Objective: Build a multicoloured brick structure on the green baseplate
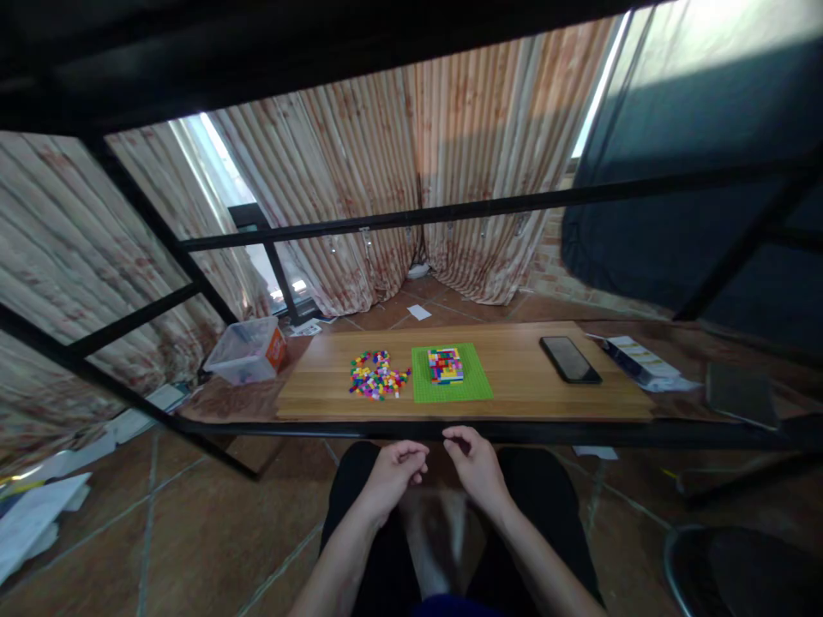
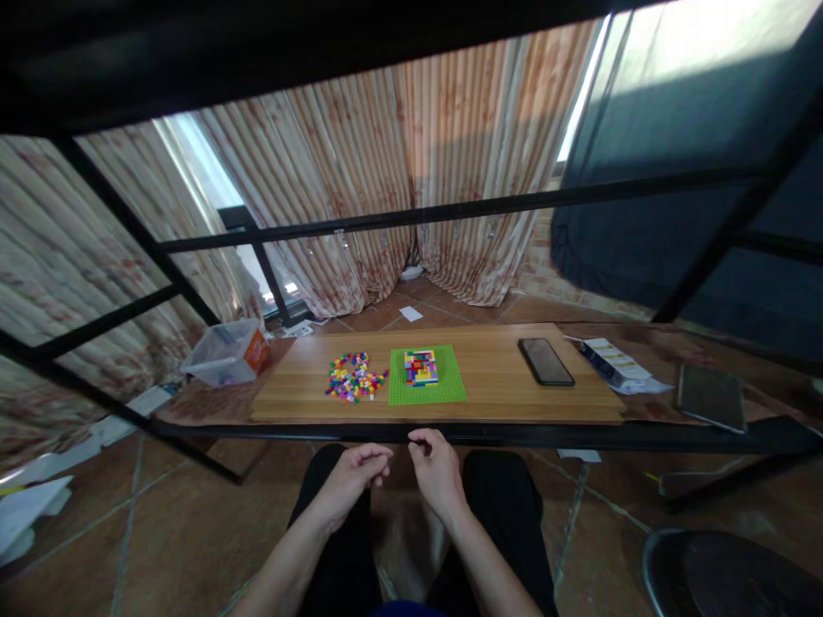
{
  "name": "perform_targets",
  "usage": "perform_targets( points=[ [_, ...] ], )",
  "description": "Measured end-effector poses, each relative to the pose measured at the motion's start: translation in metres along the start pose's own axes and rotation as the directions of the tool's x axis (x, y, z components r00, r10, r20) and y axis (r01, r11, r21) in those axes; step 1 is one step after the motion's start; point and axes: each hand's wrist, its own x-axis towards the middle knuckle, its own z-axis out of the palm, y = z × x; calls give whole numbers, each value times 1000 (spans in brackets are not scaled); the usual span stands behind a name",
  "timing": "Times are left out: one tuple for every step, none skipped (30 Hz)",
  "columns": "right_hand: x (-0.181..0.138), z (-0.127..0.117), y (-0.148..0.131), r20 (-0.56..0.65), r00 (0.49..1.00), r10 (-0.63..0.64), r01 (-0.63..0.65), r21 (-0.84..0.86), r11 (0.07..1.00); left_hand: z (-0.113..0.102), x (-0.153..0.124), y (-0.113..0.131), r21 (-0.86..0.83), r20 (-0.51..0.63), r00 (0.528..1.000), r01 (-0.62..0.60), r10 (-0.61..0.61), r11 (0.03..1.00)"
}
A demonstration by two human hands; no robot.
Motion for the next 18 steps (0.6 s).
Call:
perform_targets(
  points=[
    [-6,-2,-5,25,999,-24,25,-29,999,-1,-3,3,0,-14,1000,-11,11,1000],
    [-12,-4,-9,47,998,-44,46,-51,998,-3,-5,6,-1,-27,999,-22,22,1000],
    [-17,-6,-12,64,996,-59,64,-70,995,-4,-8,9,-1,-37,999,-34,34,999],
    [-22,-8,-15,78,994,-70,77,-89,993,-5,-11,12,0,-42,998,-45,45,999],
    [-26,-9,-17,91,993,-77,87,-108,990,-5,-14,14,2,-41,998,-55,55,998],
    [-29,-9,-18,104,991,-80,94,-130,987,-6,-16,16,2,-35,997,-64,64,998],
    [-32,-8,-18,118,990,-81,99,-155,983,-6,-18,16,0,-25,997,-72,72,997],
    [-33,-6,-18,134,988,-81,105,-181,978,-8,-20,16,-4,-16,997,-79,79,997],
    [-33,-3,-18,150,985,-83,113,-207,972,-10,-20,16,-8,-11,996,-85,84,996],
    [-32,1,-18,167,982,-86,123,-231,965,-13,-20,15,-14,-12,996,-87,87,996],
    [-30,7,-18,185,979,-89,135,-253,958,-17,-18,13,-22,-23,996,-87,86,996],
    [-26,14,-18,203,975,-93,148,-273,951,-22,-15,11,-33,-42,996,-83,82,996],
    [-20,22,-19,223,970,-97,162,-293,942,-28,-11,9,-47,-64,995,-77,74,996],
    [-12,31,-21,241,965,-100,174,-312,934,-34,-7,7,-66,-85,994,-69,63,995],
    [-3,41,-23,255,962,-102,187,-336,923,-39,-1,5,-90,-106,993,-62,52,994],
    [8,52,-26,263,959,-109,202,-359,911,-44,6,3,-118,-124,991,-57,42,991],
    [20,62,-30,274,954,-120,221,-377,899,-49,13,2,-149,-143,989,-55,34,987],
    [33,73,-34,281,951,-126,235,-398,886,-52,20,0,-182,-163,986,-55,26,982]
  ],
)
